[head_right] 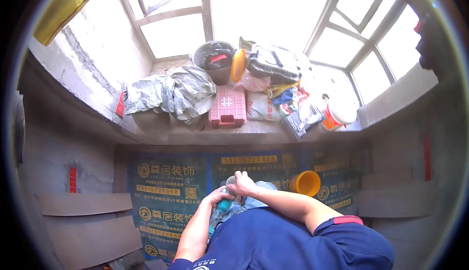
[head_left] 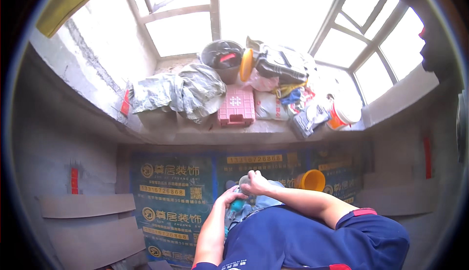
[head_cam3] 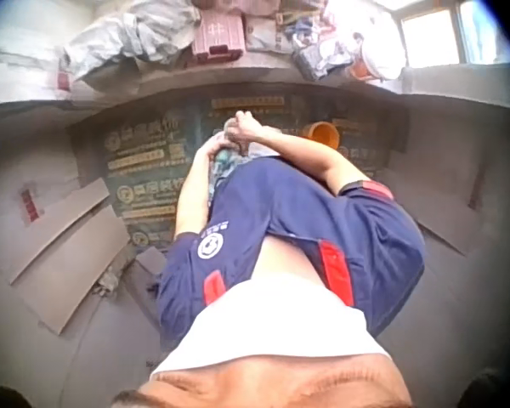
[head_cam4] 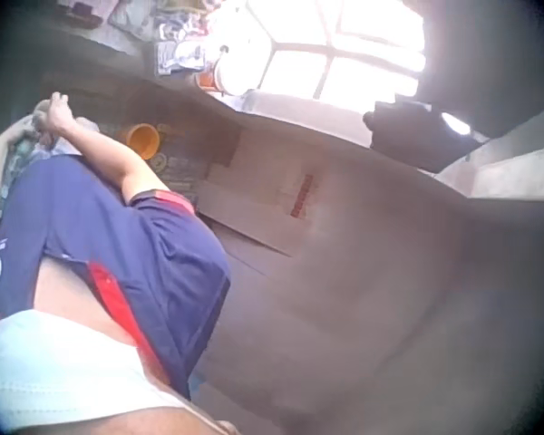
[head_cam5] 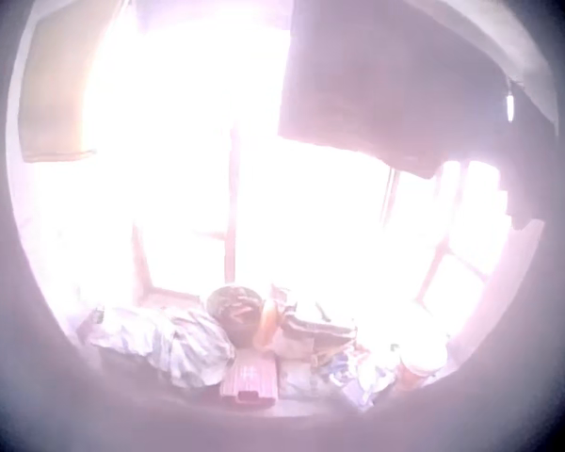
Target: The person holds a power grinder and uses it to grind the edge of a white tile piece held against a wall.
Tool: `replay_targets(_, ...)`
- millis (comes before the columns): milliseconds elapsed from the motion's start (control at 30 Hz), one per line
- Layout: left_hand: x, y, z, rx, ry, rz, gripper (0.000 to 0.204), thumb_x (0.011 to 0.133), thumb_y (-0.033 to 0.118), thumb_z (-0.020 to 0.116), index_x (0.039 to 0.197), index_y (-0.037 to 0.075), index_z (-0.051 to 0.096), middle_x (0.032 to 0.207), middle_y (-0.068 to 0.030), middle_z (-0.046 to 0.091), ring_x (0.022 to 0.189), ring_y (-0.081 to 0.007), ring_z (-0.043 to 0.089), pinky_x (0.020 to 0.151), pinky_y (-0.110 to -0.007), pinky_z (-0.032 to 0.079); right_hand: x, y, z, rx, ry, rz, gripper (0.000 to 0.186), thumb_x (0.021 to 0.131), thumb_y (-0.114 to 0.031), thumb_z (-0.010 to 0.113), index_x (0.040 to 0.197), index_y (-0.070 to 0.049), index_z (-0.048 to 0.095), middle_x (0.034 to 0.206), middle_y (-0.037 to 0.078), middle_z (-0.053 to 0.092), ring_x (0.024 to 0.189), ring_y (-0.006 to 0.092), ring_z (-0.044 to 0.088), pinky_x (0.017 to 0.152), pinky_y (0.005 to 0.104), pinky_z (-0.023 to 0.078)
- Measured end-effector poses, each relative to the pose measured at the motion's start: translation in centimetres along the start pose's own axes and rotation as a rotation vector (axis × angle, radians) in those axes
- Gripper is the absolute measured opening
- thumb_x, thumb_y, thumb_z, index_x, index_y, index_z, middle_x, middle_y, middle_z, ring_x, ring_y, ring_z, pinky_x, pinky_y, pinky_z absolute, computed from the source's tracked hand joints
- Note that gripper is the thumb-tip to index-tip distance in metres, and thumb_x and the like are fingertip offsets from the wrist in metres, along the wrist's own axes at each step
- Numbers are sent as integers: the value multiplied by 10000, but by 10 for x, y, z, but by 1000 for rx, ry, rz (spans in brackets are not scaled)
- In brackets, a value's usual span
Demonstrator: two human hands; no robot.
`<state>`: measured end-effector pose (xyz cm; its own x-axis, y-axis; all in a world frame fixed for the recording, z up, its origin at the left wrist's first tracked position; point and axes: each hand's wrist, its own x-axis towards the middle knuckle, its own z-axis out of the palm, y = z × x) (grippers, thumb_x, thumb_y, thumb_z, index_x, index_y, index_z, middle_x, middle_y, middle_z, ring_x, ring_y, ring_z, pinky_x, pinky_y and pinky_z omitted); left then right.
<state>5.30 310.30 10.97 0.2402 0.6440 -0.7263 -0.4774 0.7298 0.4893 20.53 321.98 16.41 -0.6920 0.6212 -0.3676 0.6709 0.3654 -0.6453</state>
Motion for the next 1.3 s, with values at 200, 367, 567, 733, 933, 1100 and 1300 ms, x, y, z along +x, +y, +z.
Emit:
replay_targets(200, 3, 59, -31, -35, 12, 77, 613, 683, 77, 801, 1241, 90, 548, 1121, -68, 636, 995, -193, 624, 868, -373, 527, 76, -44, -44, -72, -202, -101, 291, 857, -198, 631, 1065, -6, 565, 1099, 288, 546, 997, 453, 576, 889, 484, 493)
replay_targets(367, 16, 87, -49, -77, 86, 289, 673, 644, 86, 819, 1261, 84, 551, 1104, -62, 639, 1006, -188, 606, 905, -350, 489, 112, -67, -72, -155, -155, -507, 339, 767, -121, 688, 1066, -27, 557, 1099, 247, 518, 1037, 433, 549, 913, 480, 479)
replay_targets(567, 31, 120, -45, -147, 243, 302, 808, 612, 117, 841, 1350, 74, 515, 1178, -94, 641, 1074, -213, 605, 941, -351, 476, 176, -72, -93, -355, -336, -347, 405, 872, -284, 654, 1090, 25, 510, 1077, 295, 543, 965, 480, 589, 845, 501, 496)
replay_targets(733, 53, 147, -27, -262, 354, 321, 850, 607, 124, 846, 1382, 84, 502, 1226, -103, 629, 1117, -230, 594, 968, -364, 462, 215, -59, -129, -294, -351, -540, 405, 835, -220, 678, 1134, -14, 499, 1069, 272, 540, 994, 459, 586, 871, 474, 497)
replay_targets(933, 104, 166, -7, -377, 336, 451, 787, 637, 44, 814, 1355, 62, 492, 1172, -109, 644, 1067, -227, 616, 936, -381, 496, 255, -42, -166, -317, -469, -654, 393, 816, -171, 679, 1138, -23, 509, 1100, 249, 543, 994, 420, 598, 885, 455, 499)
replay_targets(1100, 132, 171, 9, -458, 358, 488, 792, 636, 55, 818, 1358, 61, 490, 1168, -103, 640, 1056, -221, 614, 936, -360, 493, 272, -31, -177, -363, -499, -649, 382, 804, -163, 692, 1135, -36, 549, 1119, 220, 534, 1030, 403, 587, 913, 437, 495)
replay_targets(1300, 143, 180, 23, -481, 360, 540, 861, 622, 92, 836, 1395, 57, 458, 1214, -119, 625, 1105, -233, 594, 971, -348, 469, 275, -27, -187, -426, -396, -525, 370, 799, -169, 695, 1120, -26, 580, 1102, 230, 548, 1083, 400, 564, 927, 444, 484)
